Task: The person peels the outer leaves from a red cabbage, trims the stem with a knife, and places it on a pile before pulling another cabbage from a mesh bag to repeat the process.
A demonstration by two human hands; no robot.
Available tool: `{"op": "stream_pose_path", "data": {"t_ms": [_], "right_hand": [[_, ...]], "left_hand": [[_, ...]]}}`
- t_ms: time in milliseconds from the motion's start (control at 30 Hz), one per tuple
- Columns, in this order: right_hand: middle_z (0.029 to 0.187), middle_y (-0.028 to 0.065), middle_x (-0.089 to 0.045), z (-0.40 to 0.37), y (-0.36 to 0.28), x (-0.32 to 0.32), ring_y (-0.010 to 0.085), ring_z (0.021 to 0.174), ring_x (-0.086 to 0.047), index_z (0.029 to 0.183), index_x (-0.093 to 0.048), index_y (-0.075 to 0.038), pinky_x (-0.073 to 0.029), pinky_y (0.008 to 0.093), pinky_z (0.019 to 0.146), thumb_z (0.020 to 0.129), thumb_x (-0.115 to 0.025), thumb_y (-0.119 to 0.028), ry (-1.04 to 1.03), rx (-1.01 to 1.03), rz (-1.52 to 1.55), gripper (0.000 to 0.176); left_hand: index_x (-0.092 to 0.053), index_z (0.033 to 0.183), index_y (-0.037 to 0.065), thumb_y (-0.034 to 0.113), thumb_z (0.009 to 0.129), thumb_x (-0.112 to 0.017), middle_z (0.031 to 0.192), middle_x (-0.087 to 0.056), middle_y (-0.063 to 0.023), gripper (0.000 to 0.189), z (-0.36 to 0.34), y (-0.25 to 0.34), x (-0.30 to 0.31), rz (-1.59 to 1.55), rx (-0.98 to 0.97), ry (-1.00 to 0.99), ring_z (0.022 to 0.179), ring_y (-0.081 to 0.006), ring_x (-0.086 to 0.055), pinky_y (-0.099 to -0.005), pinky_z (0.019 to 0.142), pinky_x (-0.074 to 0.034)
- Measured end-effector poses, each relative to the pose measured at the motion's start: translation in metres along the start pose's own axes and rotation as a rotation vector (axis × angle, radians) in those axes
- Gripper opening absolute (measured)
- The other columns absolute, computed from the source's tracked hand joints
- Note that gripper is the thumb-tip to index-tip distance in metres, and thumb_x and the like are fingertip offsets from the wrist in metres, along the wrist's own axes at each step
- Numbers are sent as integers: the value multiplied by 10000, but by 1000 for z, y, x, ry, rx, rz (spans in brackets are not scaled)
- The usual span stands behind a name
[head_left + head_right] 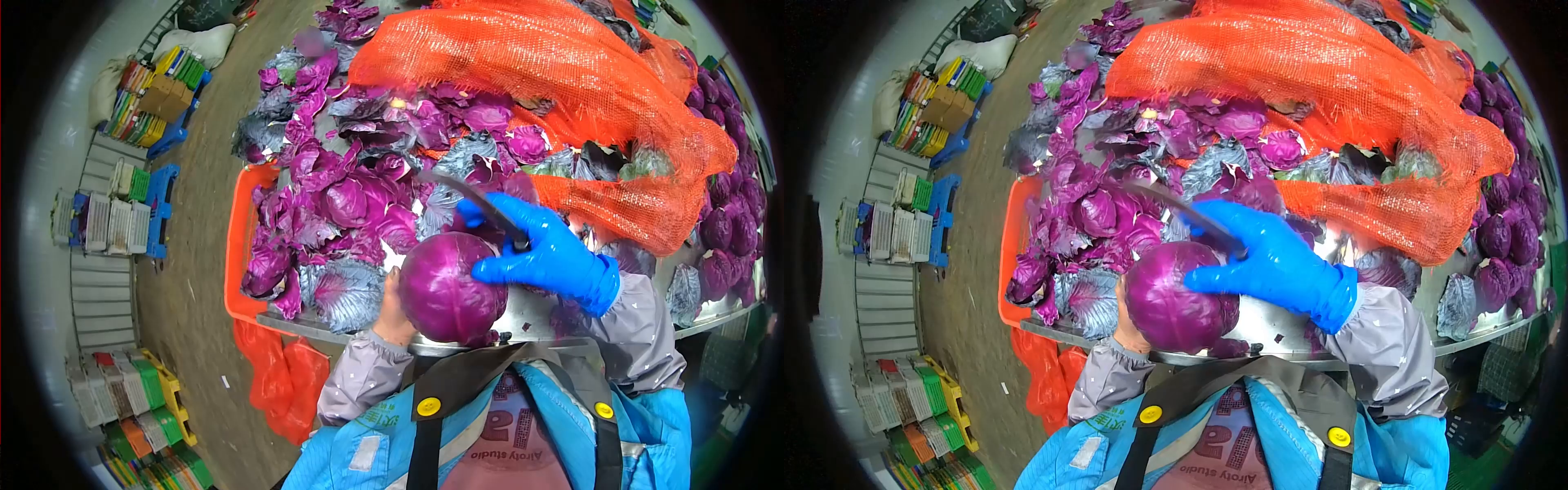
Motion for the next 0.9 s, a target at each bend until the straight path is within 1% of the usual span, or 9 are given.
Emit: {"op": "stream_pose_path", "data": {"t_ms": [100, 167, 367, 567, 633, 667, 800, 833, 900], "right_hand": [[1042, 49, -561, 3, -8, 0, 151, 951, -551, 1097, -593, -57, -464, 298, 788, 692, -804, -172, -166, 289, -503, 470], [1013, 60, -566, 1, -10, 1, 180, 906, -564, 1054, -597, -49, -459, 307, 771, 673, -813, -181, -192, 219, -471, 458], [755, 51, -582, -26, 1, 8, 213, 704, -595, 936, -606, -15, -457, 333, 629, 757, -746, -230, -94, 163, -508, 313], [686, 26, -554, -64, -17, 51, 83, 501, -505, 775, -562, -38, -379, 235, 430, 773, -742, -164, 64, -191, 251, 220], [679, 41, -547, -65, -14, 50, 81, 440, -468, 760, -538, -34, -352, 218, 384, 761, -746, -160, 140, -163, 297, 243], [676, 45, -545, -66, -15, 49, 82, 444, -469, 758, -532, -34, -357, 220, 388, 765, -739, -153, 142, -158, 339, 239], [667, 62, -543, -79, -12, 52, 98, 463, -481, 725, -516, -33, -373, 241, 409, 766, -723, -110, 74, -139, 415, 225], [663, 62, -543, -83, -9, 52, 105, 491, -495, 709, -514, -37, -388, 254, 435, 763, -720, -96, -4, -123, 402, 221], [639, 41, -541, -91, -8, 45, 109, 625, -526, 661, -512, -64, -407, 302, 551, 770, -707, -69, -202, -125, 414, 224]], "left_hand": [[-309, 1410, 141, 673, 863, -308, 1395, -380, -151, 763, -1, -3, 5, 153, 0, -37, 1267, -353, -403, -555, 1034, -351], [-373, 1358, 63, 547, 819, -578, 1322, -472, -141, 753, -2, -5, -3, -195, 65, -171, 1190, -293, -494, -460, 1007, -408], [-284, 1428, 147, 666, 844, -361, 1425, -343, -149, 784, -1, -19, 5, 19, 92, -88, 1284, -354, -379, -541, 1053, -324], [-394, 1363, 106, 554, 852, -495, 1316, -482, -134, 687, 12, -13, -13, -595, 62, -320, 1219, -302, -468, -449, 1042, -368], [-440, 1336, 114, 384, 809, -644, 1314, -486, -115, 627, 21, -14, 11, 865, -460, 138, 1235, -279, -447, -438, 1037, -365], [-370, 1380, 135, 300, 843, -628, 1340, -461, -74, 619, 19, -9, 19, 1373, -655, 7, 1259, -238, -415, -404, 1090, -296], [-462, 1299, 76, 187, 796, -690, 1254, -540, -118, 563, 12, -2, -29, 1744, -853, 16, 1159, -277, -518, -402, 982, -426], [-462, 1299, 76, 187, 796, -690, 1254, -540, -118, 563, 9, 0, -42, 1747, -860, 6, 1159, -277, -518, -402, 982, -426], [-457, 1270, 47, 191, 783, -715, 1267, -520, -140, 569, 10, -1, -59, 202, -269, -98, 1126, -265, -543, -397, 931, -471]]}}
Point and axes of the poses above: each hand's wrist, its own z-axis towards the middle knuckle, its own x-axis out of the back of the hand, y = z × x, the point moved 2 cm from there along z, towards the middle knuckle
